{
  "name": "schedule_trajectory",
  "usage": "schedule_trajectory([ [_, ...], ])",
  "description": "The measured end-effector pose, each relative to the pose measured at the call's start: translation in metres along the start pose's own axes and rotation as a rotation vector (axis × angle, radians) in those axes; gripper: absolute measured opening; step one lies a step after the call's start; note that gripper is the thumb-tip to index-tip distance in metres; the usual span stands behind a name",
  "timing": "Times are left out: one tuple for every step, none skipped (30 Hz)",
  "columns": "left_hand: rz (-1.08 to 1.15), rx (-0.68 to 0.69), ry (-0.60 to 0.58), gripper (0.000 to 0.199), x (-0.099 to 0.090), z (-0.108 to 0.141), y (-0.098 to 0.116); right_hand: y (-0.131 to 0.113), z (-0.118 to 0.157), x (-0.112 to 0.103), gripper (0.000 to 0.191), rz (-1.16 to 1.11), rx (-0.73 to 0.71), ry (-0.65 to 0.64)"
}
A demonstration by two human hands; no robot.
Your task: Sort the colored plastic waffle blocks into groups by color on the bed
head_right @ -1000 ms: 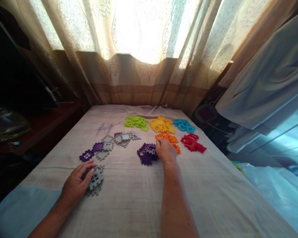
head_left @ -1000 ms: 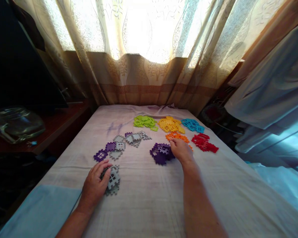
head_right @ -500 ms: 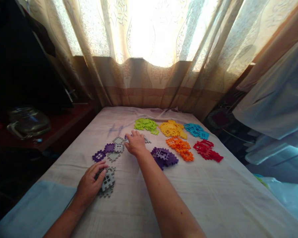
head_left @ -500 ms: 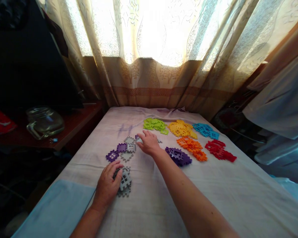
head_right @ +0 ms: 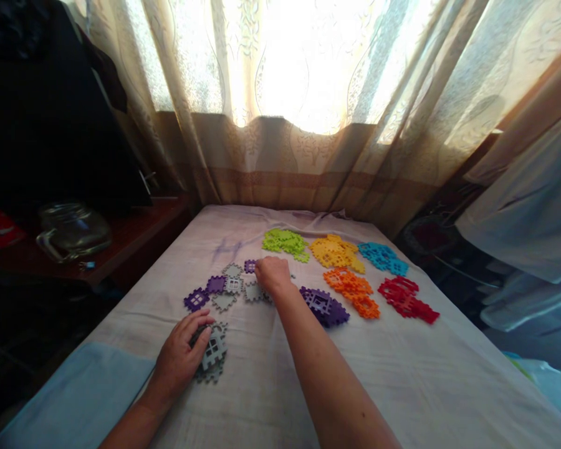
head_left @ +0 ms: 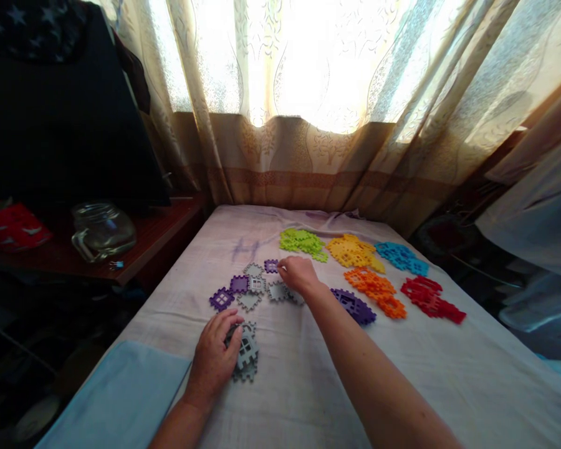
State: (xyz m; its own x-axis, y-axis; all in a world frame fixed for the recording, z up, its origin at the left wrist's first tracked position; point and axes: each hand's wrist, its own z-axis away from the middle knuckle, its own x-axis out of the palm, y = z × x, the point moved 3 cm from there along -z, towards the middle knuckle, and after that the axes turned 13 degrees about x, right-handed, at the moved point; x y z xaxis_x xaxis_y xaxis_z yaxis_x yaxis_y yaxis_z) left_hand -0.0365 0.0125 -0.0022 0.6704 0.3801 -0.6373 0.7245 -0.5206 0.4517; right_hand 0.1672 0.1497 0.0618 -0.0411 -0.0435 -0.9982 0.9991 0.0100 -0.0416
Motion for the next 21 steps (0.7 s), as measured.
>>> schedule_trajectory([
  [0.002,-0.005,-0.001,0.023,0.0,0.0,0.0,-0.002,-0.007,0.001,0.038,0.001,-0.003,0.006],
  [0.005,-0.011,-0.004,0.023,-0.001,0.0,0.001,-0.004,-0.014,0.002,0.04,0.001,-0.016,0.003],
  [0.008,-0.017,-0.007,0.023,-0.001,-0.001,0.001,-0.006,-0.02,0.004,0.042,0.0,-0.034,-0.003],
  [0.011,-0.023,-0.011,0.023,-0.002,-0.001,0.002,-0.008,-0.024,0.006,0.044,0.0,-0.053,-0.013],
  [0.014,-0.028,-0.015,0.023,-0.002,-0.001,0.002,-0.009,-0.028,0.008,0.045,0.0,-0.068,-0.023],
  [0.018,-0.031,-0.018,0.023,-0.002,-0.001,0.002,-0.01,-0.031,0.01,0.044,0.001,-0.079,-0.031],
  [0.02,-0.034,-0.021,0.023,-0.002,-0.002,0.003,-0.011,-0.032,0.012,0.043,0.003,-0.085,-0.034],
  [0.02,-0.037,-0.02,0.023,-0.002,-0.002,0.003,-0.011,-0.032,0.012,0.041,0.003,-0.086,-0.032],
  [0.02,-0.04,-0.02,0.023,-0.003,-0.002,0.003,-0.011,-0.032,0.011,0.04,0.002,-0.085,-0.025],
  [0.02,-0.042,-0.019,0.023,-0.003,-0.002,0.002,-0.009,-0.03,0.009,0.039,0.0,-0.08,-0.014],
  [0.02,-0.041,-0.02,0.023,-0.003,-0.002,0.002,-0.006,-0.027,0.007,0.039,-0.002,-0.074,-0.002],
  [0.022,-0.039,-0.021,0.023,-0.002,-0.002,0.001,-0.002,-0.022,0.003,0.04,-0.008,-0.062,0.015],
  [0.024,-0.036,-0.023,0.023,-0.002,-0.002,0.001,0.006,-0.016,-0.001,0.04,-0.025,-0.047,0.037],
  [0.026,-0.032,-0.024,0.023,-0.002,-0.002,0.0,0.015,-0.008,-0.006,0.04,-0.056,-0.027,0.063],
  [0.028,-0.03,-0.021,0.023,-0.001,-0.001,0.0,0.028,0.002,-0.01,0.041,-0.099,-0.003,0.089],
  [0.029,-0.029,-0.017,0.023,-0.001,-0.001,-0.001,0.042,0.013,-0.014,0.041,-0.157,0.026,0.112],
  [0.029,-0.029,-0.014,0.023,-0.001,-0.001,-0.002,0.058,0.025,-0.016,0.042,-0.219,0.067,0.126],
  [0.028,-0.028,-0.011,0.024,0.0,-0.001,-0.002,0.076,0.037,-0.016,0.043,-0.276,0.106,0.125],
  [0.027,-0.027,-0.011,0.024,0.0,-0.001,-0.003,0.093,0.049,-0.014,0.042,-0.328,0.157,0.122],
  [0.026,-0.025,-0.014,0.024,0.001,-0.001,-0.003,0.11,0.061,-0.012,0.041,-0.365,0.215,0.139],
  [0.024,-0.022,-0.018,0.024,0.001,-0.001,-0.004,0.126,0.071,-0.01,0.039,-0.386,0.263,0.168],
])
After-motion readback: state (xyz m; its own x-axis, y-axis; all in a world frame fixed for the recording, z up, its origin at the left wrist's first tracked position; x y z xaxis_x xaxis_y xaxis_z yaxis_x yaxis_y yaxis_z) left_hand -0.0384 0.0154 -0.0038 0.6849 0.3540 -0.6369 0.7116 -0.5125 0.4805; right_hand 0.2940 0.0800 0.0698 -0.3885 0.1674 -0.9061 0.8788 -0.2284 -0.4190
